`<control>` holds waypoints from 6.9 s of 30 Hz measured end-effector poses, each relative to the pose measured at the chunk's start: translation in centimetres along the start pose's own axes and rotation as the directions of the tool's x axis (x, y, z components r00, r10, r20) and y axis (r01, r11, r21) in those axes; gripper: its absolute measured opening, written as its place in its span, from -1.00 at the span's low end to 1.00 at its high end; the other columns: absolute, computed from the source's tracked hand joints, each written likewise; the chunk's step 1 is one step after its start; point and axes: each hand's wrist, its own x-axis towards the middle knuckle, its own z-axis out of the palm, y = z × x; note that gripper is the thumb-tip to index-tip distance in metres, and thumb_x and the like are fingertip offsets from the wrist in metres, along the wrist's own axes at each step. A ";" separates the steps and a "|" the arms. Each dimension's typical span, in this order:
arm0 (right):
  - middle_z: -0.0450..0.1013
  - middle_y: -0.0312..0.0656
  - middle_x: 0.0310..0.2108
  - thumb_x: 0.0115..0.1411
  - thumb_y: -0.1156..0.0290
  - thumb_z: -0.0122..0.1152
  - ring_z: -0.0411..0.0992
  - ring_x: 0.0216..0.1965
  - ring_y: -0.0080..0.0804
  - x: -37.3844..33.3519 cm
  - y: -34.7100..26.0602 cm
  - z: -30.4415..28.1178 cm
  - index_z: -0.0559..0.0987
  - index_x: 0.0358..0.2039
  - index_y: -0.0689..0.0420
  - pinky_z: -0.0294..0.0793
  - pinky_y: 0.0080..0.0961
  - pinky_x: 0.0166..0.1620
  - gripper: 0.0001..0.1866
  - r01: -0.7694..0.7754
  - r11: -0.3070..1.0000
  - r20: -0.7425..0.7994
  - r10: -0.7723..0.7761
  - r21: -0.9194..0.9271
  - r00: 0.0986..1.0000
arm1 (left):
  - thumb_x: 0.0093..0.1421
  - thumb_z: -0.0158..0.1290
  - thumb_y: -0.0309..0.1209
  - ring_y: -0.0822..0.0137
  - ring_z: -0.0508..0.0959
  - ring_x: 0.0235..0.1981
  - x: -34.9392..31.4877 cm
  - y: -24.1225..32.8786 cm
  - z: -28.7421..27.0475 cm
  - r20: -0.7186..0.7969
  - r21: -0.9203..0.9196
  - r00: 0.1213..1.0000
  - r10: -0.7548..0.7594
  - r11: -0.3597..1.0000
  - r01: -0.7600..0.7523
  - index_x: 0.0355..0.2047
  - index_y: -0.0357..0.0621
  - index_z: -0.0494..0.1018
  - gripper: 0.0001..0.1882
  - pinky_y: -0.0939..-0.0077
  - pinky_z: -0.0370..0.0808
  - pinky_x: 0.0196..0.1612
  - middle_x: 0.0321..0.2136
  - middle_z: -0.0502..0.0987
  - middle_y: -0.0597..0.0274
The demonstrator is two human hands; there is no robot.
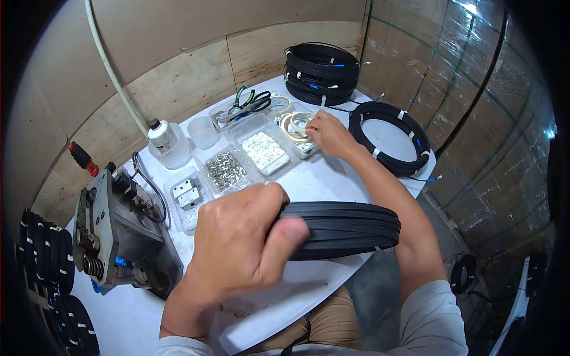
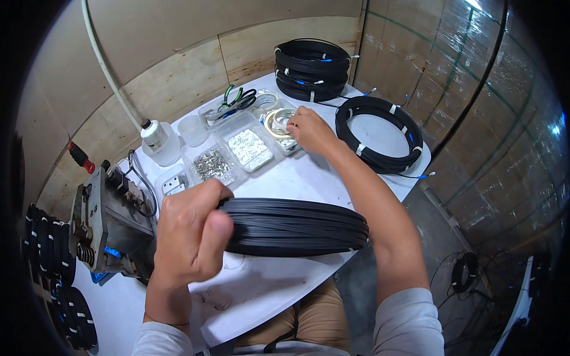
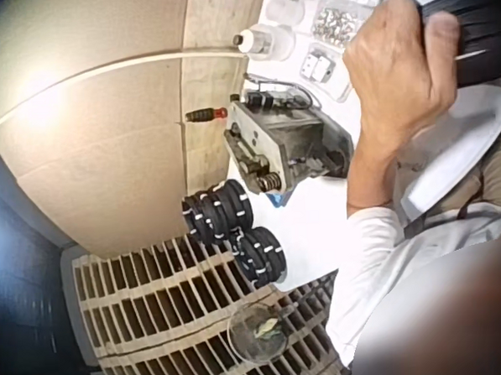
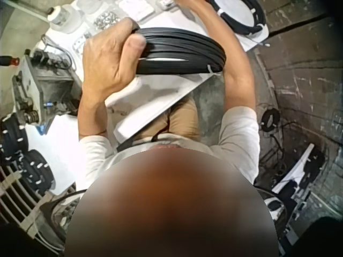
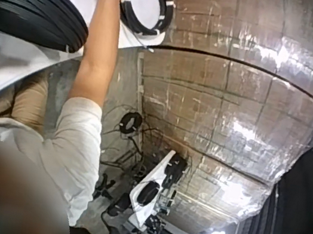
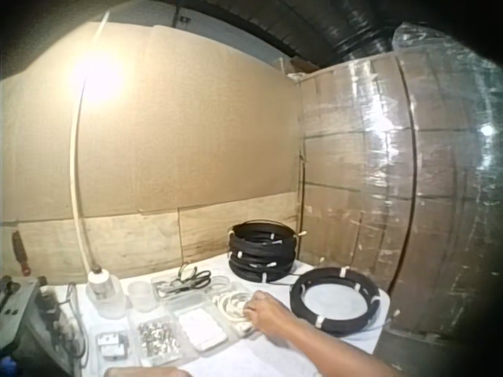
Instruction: Applying white adhesive tape to a coiled black industrial cable at several points to secure it.
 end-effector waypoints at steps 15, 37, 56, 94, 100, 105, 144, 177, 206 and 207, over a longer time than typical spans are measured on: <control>0.41 -0.22 -0.23 0.14 0.62 0.32 0.51 -0.27 -0.41 -11.8 -14.5 -17.3 0.66 -0.21 0.16 0.53 -0.48 -0.21 -0.80 0.459 0.888 -0.379 -0.415 0.028 0.827 | 0.27 -0.02 -0.09 -0.09 0.55 -0.60 1.1 0.8 1.1 -0.083 0.004 0.988 -0.129 0.992 0.130 0.40 -0.25 0.03 -0.19 0.04 0.44 -0.45 -0.68 0.52 -0.03; 0.43 -0.19 -0.23 0.20 0.56 0.27 0.52 -0.27 -0.26 -15.0 -19.0 -18.9 0.63 -0.16 0.14 0.53 -0.38 -0.19 -0.82 0.426 0.897 -0.209 -0.442 -0.118 0.872 | 0.37 -0.03 -0.15 0.03 0.62 -0.50 0.2 0.4 1.9 -0.243 -0.264 0.949 -0.200 0.955 0.134 -0.10 -0.10 0.34 -0.71 0.17 0.44 -0.38 -0.61 0.59 0.08; 0.55 -0.02 -0.26 0.40 0.20 -0.06 0.47 -0.15 0.04 -13.8 -18.0 -20.2 0.57 -0.23 0.14 0.43 -0.02 -0.04 -0.69 0.059 0.871 -0.365 -0.265 -0.488 0.893 | 0.25 0.10 0.15 -0.07 0.64 -0.27 -0.4 1.7 1.5 -0.080 0.241 0.992 0.093 0.968 -0.071 0.23 0.08 0.30 -0.33 0.17 0.52 -0.18 -0.38 0.66 0.04; 0.50 0.22 -0.51 0.21 0.34 0.11 0.53 -0.42 0.20 -15.1 -25.1 -23.0 0.65 -0.44 0.32 0.52 -0.08 -0.27 -0.71 -0.169 0.959 -0.527 0.026 -0.226 0.850 | 0.17 0.25 -0.16 -0.17 0.59 -0.38 1.9 1.2 2.5 -0.072 0.358 0.993 -0.095 0.927 0.114 -0.30 -0.20 0.55 -0.66 0.03 0.48 -0.31 -0.47 0.61 -0.08; 0.46 0.33 -0.50 -0.03 0.57 0.18 0.54 -0.43 0.24 -14.6 -26.4 -22.6 0.61 -0.61 0.41 0.57 -0.06 -0.30 -0.85 -0.074 0.908 -0.400 -0.108 -0.412 0.910 | 0.11 0.22 -0.39 -0.17 0.60 -0.37 1.6 2.1 3.1 -0.133 0.328 0.991 -0.027 0.942 0.070 0.04 0.03 0.41 -0.54 0.00 0.50 -0.32 -0.43 0.63 -0.07; 0.50 0.31 -0.47 0.30 0.31 0.08 0.54 -0.35 0.28 -14.6 -27.3 -21.3 0.63 -0.41 0.37 0.54 -0.04 -0.25 -0.65 -0.272 0.898 -0.405 0.119 -0.345 0.907 | 0.11 0.18 -0.45 -0.15 0.60 -0.34 1.5 2.6 2.6 -0.069 0.324 0.993 -0.091 0.940 0.108 0.11 0.28 0.34 -0.45 0.02 0.51 -0.30 -0.41 0.64 0.01; 0.57 -0.11 -0.58 0.21 0.37 0.28 0.55 -0.60 -0.49 -20.4 -25.4 -11.1 0.52 -0.16 0.32 0.50 -0.56 -0.51 -0.70 -0.031 0.486 -0.251 0.504 0.874 0.827 | 0.17 0.16 -0.42 -0.03 0.61 -0.23 0.9 1.7 3.0 -0.137 0.341 0.988 0.071 0.940 -0.020 -0.04 0.11 0.42 -0.66 0.13 0.53 -0.27 -0.21 0.62 0.15; 0.56 0.00 -0.54 0.33 0.34 0.06 0.57 -0.48 -0.09 -18.3 -23.7 -7.7 0.60 -0.29 0.23 0.48 -0.26 -0.36 -0.76 -0.189 0.811 -0.366 0.441 0.554 0.819 | 0.20 0.12 -0.43 -0.12 0.59 -0.37 1.1 0.7 3.0 -0.125 0.437 0.979 0.158 0.895 -0.089 -0.05 0.04 0.49 -0.71 0.06 0.51 -0.33 -0.37 0.56 0.03; 0.56 -0.05 -0.56 0.30 0.30 0.18 0.58 -0.51 -0.25 -16.0 -21.3 -5.2 0.65 -0.27 0.22 0.51 -0.36 -0.34 -0.77 -0.058 0.842 -0.503 0.375 0.537 0.779 | 0.16 0.18 -0.21 -0.17 0.60 -0.42 1.3 0.2 2.4 -0.054 0.372 0.976 0.211 0.911 -0.176 -0.13 -0.06 0.41 -0.66 0.03 0.55 -0.37 -0.45 0.53 -0.09; 0.60 -0.06 -0.52 0.27 0.30 0.21 0.60 -0.47 -0.21 -15.8 -21.2 -5.3 0.65 -0.25 0.21 0.52 -0.34 -0.32 -0.77 -0.102 0.799 -0.428 0.420 0.593 0.801 | 0.17 0.19 -0.15 -0.18 0.60 -0.42 1.4 0.2 2.3 -0.066 0.376 0.979 0.192 0.914 -0.154 -0.13 -0.06 0.41 -0.63 0.02 0.55 -0.38 -0.45 0.53 -0.09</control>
